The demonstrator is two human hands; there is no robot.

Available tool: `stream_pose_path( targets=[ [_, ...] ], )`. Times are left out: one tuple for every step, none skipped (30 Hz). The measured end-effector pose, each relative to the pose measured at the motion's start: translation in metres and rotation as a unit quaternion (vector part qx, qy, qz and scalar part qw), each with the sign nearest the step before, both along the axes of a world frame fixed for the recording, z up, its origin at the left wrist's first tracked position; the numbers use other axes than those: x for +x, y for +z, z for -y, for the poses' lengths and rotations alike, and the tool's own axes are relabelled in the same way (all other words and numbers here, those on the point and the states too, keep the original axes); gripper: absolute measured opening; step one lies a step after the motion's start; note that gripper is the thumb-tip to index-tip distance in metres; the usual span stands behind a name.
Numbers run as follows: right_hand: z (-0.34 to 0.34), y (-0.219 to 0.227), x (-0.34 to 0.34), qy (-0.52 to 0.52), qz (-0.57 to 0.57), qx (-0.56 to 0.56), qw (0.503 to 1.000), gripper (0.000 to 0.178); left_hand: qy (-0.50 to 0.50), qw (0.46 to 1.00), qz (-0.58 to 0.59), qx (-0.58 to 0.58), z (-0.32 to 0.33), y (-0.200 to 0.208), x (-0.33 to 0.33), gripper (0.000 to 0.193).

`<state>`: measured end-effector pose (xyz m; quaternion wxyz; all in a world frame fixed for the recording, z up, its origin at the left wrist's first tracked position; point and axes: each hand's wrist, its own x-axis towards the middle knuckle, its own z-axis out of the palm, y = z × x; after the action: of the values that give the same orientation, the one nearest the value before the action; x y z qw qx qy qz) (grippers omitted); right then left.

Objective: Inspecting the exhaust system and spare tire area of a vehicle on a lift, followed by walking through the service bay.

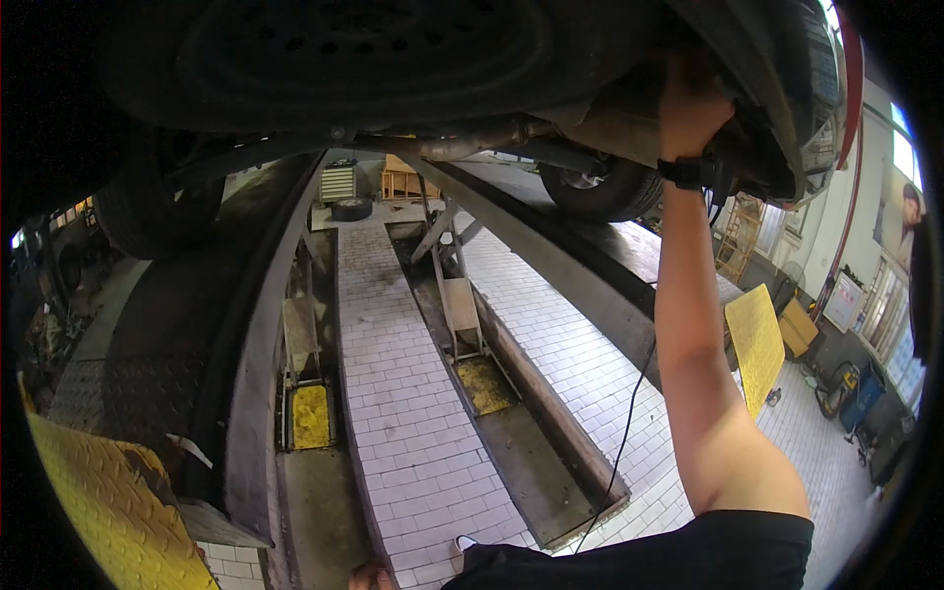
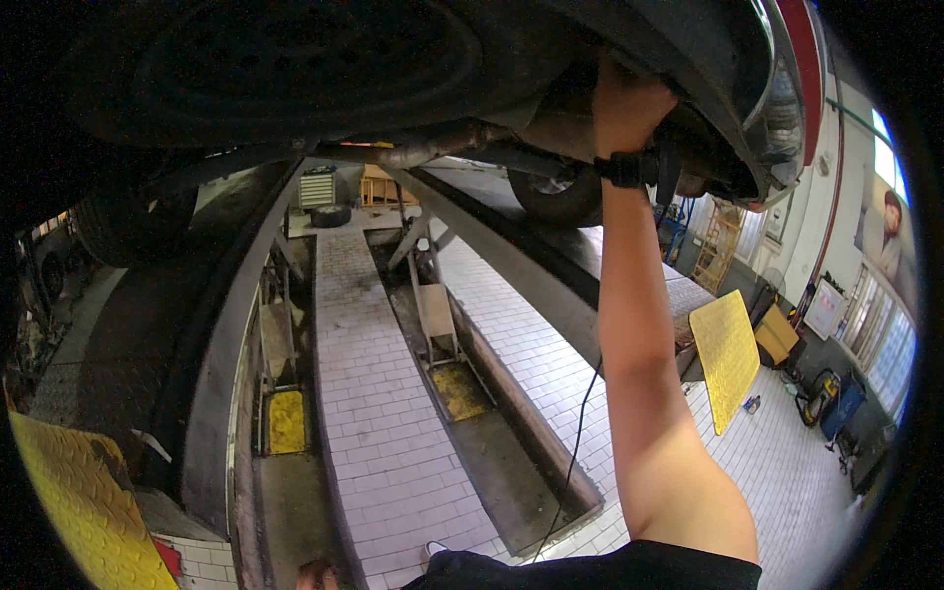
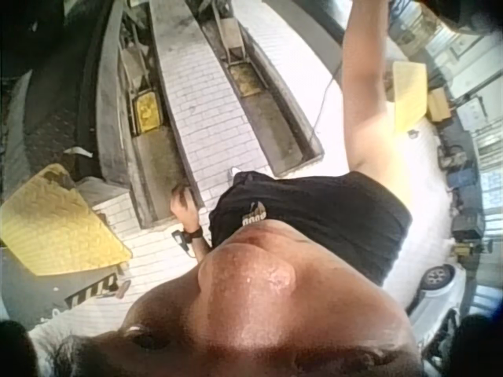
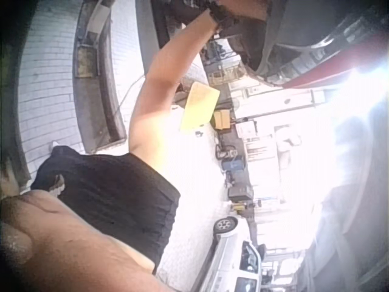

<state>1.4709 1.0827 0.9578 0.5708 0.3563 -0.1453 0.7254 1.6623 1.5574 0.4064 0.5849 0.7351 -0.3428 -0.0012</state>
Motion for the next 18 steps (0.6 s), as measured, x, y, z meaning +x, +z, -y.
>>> stream_pose_path(
  targets=[
    [0.000,-0.007,0.002,0.085,-0.026,0.062,0.994,0.023,0.003,1.000,0.005,-0.006,0.000,0.001,0.000,0.021],
    [-0.004,-0.015,0.003,0.168,-0.053,0.123,0.977,0.031,0.004,1.000,0.009,-0.011,0.001,0.001,0.001,0.022],
    [-0.008,-0.024,0.006,0.167,-0.052,0.122,0.977,0.031,0.003,1.000,0.010,-0.012,0.001,0.000,0.001,0.022],
    [-0.018,-0.036,0.016,0.238,-0.096,0.114,0.960,0.031,0.003,1.000,0.010,-0.014,0.001,-0.003,0.001,0.022],
    [-0.027,-0.048,0.025,0.306,-0.139,0.105,0.936,0.031,0.003,1.000,0.010,-0.015,0.001,-0.006,0.000,0.023],
    [-0.031,-0.063,0.033,0.299,-0.149,0.157,0.929,0.028,0.001,1.000,0.010,-0.015,0.002,-0.008,-0.001,0.023],
    [-0.038,-0.077,0.038,0.288,-0.158,0.208,0.921,0.025,-0.002,1.000,0.009,-0.006,0.003,-0.010,-0.001,0.023],
    [-0.049,-0.092,0.049,0.276,-0.207,0.288,0.893,0.023,-0.001,1.000,0.007,0.005,0.003,-0.011,-0.001,0.023],
    [-0.056,-0.101,0.054,0.258,-0.254,0.365,0.858,0.022,-0.005,1.000,0.007,0.004,0.005,-0.013,0.000,0.023],
    [-0.056,-0.106,0.060,0.256,-0.254,0.365,0.859,0.022,-0.026,1.000,0.004,0.009,0.007,-0.014,0.002,0.023],
    [-0.054,-0.111,0.065,0.218,-0.345,0.431,0.805,0.022,-0.046,0.999,0.000,0.013,0.009,-0.014,0.002,0.022],
    [-0.052,-0.113,0.067,0.177,-0.430,0.490,0.737,0.022,-0.048,0.999,-0.001,0.012,0.010,-0.013,0.002,0.022],
    [-0.054,-0.112,0.065,0.173,-0.430,0.492,0.737,0.022,-0.057,0.998,-0.006,0.007,0.013,-0.007,0.000,0.022],
    [-0.060,-0.109,0.063,0.229,-0.368,0.479,0.764,0.022,-0.066,0.998,-0.011,0.002,0.014,-0.004,-0.001,0.021],
    [-0.065,-0.106,0.061,0.284,-0.303,0.461,0.784,0.022,-0.069,0.998,-0.012,0.001,0.015,-0.004,-0.001,0.021],
    [-0.068,-0.096,0.055,0.279,-0.303,0.461,0.786,0.022,-0.075,0.997,-0.021,0.001,0.015,-0.003,-0.002,0.021],
    [-0.066,-0.084,0.049,0.302,-0.253,0.364,0.844,0.023,-0.077,0.997,-0.030,0.002,0.016,-0.004,-0.003,0.021],
    [-0.064,-0.072,0.044,0.320,-0.199,0.261,0.889,0.023,-0.078,0.997,-0.031,0.002,0.015,-0.008,-0.004,0.021]
  ],
)
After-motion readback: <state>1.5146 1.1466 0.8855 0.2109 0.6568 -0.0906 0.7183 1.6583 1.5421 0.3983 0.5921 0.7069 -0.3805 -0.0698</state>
